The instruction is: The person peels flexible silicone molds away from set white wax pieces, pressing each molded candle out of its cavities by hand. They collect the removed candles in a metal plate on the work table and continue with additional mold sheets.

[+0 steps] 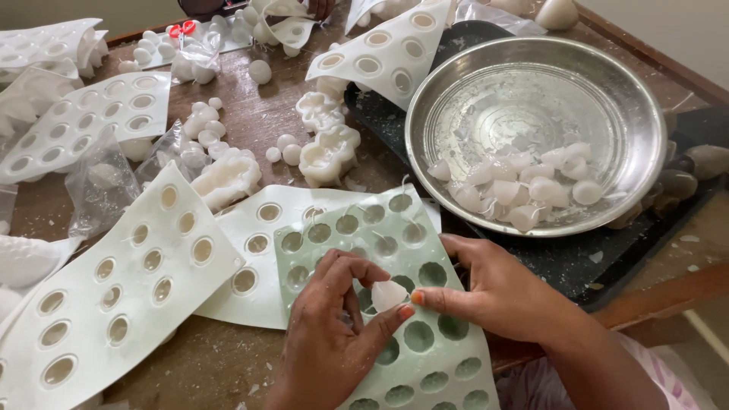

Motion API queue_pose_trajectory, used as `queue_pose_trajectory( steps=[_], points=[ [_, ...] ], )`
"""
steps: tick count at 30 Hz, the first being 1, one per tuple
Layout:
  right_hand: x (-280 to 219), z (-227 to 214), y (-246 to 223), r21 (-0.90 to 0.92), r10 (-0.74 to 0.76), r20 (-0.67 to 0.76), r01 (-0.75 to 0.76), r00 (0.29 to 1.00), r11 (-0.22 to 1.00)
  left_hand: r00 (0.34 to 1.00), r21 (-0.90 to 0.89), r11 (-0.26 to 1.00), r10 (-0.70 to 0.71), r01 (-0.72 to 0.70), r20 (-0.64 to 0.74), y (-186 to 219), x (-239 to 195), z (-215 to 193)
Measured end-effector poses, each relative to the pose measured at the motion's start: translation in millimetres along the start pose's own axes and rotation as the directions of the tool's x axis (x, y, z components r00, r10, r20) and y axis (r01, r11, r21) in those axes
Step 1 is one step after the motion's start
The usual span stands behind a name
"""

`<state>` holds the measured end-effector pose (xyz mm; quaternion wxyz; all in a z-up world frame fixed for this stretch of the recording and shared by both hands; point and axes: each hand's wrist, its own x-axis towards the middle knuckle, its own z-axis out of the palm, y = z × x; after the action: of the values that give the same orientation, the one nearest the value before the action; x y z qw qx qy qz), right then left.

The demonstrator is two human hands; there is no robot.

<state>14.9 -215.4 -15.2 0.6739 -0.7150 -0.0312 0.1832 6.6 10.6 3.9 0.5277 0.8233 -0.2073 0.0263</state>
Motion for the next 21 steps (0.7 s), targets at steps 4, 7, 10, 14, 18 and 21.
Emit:
queue_pose_trajectory(
  steps=[4, 7, 10, 14, 18, 21],
  points=[
    [-12, 1, -19, -0.865, -0.238, -0.172, -0.031, 0.956, 0.5, 0.998, -0.083, 0.995, -0.059, 0.057, -0.022, -9, -1, -3],
    [-23, 7, -22, -0.717, -0.229, -0.481, -0.229, 0.846, 0.658, 0.993, -0.173, 0.98, 0.085, -0.097, -0.077, -22, -9, -5],
    [-20, 13, -6, -0.314, -0.451, -0.423, 0.34, 0.786, 0.886, 0.946, -0.619, 0.734, -0.32, 0.28, 0.049, -28, -4, -5],
    [-10, 31, -13, 0.595, -0.025, -0.12, 0.092, 0.992, 0.799, 0.928, -0.57, 0.74, -0.349, 0.357, 0.129, 11, 25, 8],
    [-4, 33, -22, 0.867, 0.123, -0.054, -0.014, 0.991, 0.497, 0.983, -0.292, 0.948, -0.159, 0.125, -0.093, 30, 35, 41],
    [5, 26, 3, 0.929, 0.017, -0.094, 0.082, 0.995, 0.36, 0.977, 0.12, 0.982, 0.165, -0.149, -0.135, 18, 28, 63]
  ],
)
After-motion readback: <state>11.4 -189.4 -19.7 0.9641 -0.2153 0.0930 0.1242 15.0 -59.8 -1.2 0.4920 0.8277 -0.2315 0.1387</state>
